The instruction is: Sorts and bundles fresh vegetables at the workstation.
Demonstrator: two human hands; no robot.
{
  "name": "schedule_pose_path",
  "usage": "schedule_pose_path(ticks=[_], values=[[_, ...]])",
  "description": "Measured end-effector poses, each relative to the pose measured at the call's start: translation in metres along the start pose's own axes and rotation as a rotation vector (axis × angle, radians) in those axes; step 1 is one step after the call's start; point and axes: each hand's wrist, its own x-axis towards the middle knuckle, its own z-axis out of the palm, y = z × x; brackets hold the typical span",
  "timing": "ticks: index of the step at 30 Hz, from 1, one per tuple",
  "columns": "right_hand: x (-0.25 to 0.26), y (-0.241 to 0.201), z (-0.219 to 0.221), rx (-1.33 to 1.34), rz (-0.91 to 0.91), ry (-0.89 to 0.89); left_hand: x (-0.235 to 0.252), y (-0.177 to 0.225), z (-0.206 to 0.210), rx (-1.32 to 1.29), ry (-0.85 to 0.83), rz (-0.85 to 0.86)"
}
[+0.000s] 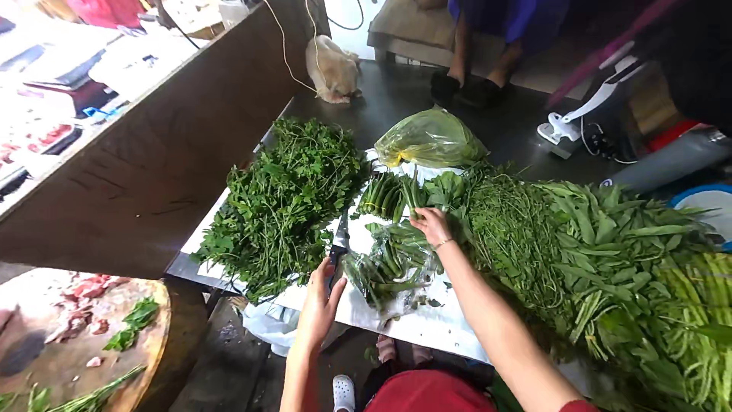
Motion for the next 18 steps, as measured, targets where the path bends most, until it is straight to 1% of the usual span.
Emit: schedule_pose_path(ticks=[2,4,7,9,11,13,15,16,18], values=[[0.024,0.013,0.020,-0.011,0.029,0.030,-0.008,-0.006,0.002,-0.013,-0.033,-0.033],[0.042,0.024,0.031,-0.124,0.050,0.027,-0.013,-0.011,0.004,-0.006,-0.065,-0.064],[0.053,0.029,0.028,-0.520,0.021,-0.085,-0.018,-0.018,0.006,0.018,-0.139,-0.107],[0.051,0.016,0.023,-0.830,-0.048,-0.157,-0.014,-0.017,0.009,0.064,-0.189,-0.108],[0.036,0.000,0.017,-0.999,-0.141,-0.209,-0.009,-0.012,0.017,0.119,-0.233,-0.086],[0.006,-0.010,0.010,-1.047,-0.265,-0.276,-0.002,-0.007,0.029,0.173,-0.269,-0.048],[-0.035,-0.001,-0.002,-1.076,-0.387,-0.436,0.003,-0.004,0.045,0.232,-0.297,0.013],[-0.055,0.007,-0.005,-1.146,-0.373,-0.551,0.005,-0.004,0.054,0.275,-0.307,0.059],[-0.080,0.035,-0.011,-1.432,-0.299,-0.762,0.007,-0.006,0.071,0.389,-0.331,0.111]])
